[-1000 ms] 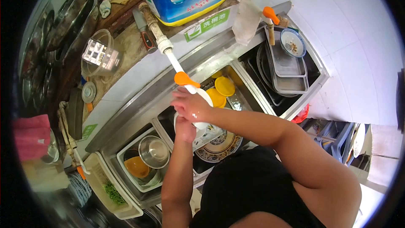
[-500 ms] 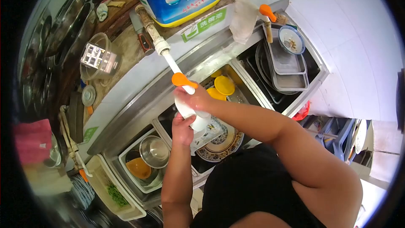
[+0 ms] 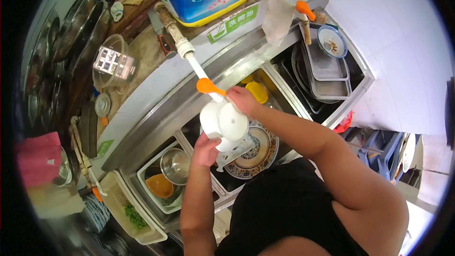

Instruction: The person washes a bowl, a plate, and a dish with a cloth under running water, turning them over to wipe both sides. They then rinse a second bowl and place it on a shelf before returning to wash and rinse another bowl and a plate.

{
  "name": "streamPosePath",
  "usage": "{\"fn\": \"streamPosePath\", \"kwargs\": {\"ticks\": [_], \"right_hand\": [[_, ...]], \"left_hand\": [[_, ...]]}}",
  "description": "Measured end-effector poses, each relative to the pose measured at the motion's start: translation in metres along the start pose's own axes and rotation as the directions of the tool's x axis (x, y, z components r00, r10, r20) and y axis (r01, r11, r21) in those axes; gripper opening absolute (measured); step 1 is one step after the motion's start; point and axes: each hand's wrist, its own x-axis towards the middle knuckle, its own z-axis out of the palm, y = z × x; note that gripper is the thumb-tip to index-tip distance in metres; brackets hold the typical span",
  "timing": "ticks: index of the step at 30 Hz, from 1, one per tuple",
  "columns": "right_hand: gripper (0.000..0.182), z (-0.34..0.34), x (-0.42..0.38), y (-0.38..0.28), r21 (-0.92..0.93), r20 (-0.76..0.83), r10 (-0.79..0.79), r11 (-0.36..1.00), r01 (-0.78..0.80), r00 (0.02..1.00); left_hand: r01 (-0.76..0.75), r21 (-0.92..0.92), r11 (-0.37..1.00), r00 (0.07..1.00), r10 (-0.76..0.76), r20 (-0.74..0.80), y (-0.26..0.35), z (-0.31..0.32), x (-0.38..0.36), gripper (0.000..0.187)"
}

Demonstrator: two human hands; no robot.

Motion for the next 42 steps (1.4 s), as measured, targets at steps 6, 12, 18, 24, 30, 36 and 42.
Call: {"fn": "streamPosePath", "kwargs": {"ticks": [6,12,18,24,30,36,42], "right_hand": [[0.025,0.034,-0.027,-0.050,-0.611,0.348,-0.801,0.201,0.766,0.487],[0.032,0.044,-0.020,-0.042,-0.392,0.071,-0.384,0.838,0.380,0.921],[0.039,0.017,-0.008,-0.002,0.532,0.265,0.302,0.746,-0.400,0.916],[0.039,-0.002,-0.005,-0.011,0.307,0.000,0.200,0.932,-0.191,0.980],[0.031,0.022,-0.025,-0.054,-0.607,0.130,-0.540,0.620,0.497,0.832],[0.018,0.062,-0.046,-0.033,-0.375,0.439,-0.847,0.130,0.918,0.299],[0.038,0.017,-0.005,-0.031,-0.486,0.151,-0.565,0.672,0.558,0.811]], "left_hand": [[-0.015,-0.010,1.000,0.999,0.016,0.044,0.001,-0.011,0.020,0.060],[-0.043,0.047,0.998,0.999,0.043,0.008,-0.013,0.001,0.023,0.062],[-0.175,0.100,0.979,0.983,0.180,-0.037,-0.020,0.002,0.009,0.069],[0.008,-0.155,0.988,0.987,0.018,0.162,-0.003,-0.002,0.002,0.061],[0.024,0.099,0.995,0.999,-0.028,0.032,0.004,0.005,0.017,0.062],[-0.019,-0.367,0.930,0.998,-0.003,-0.059,-0.007,-0.009,0.035,0.056],[-0.142,-0.048,0.989,0.990,0.141,-0.030,-0.011,-0.008,0.009,0.064]]}}
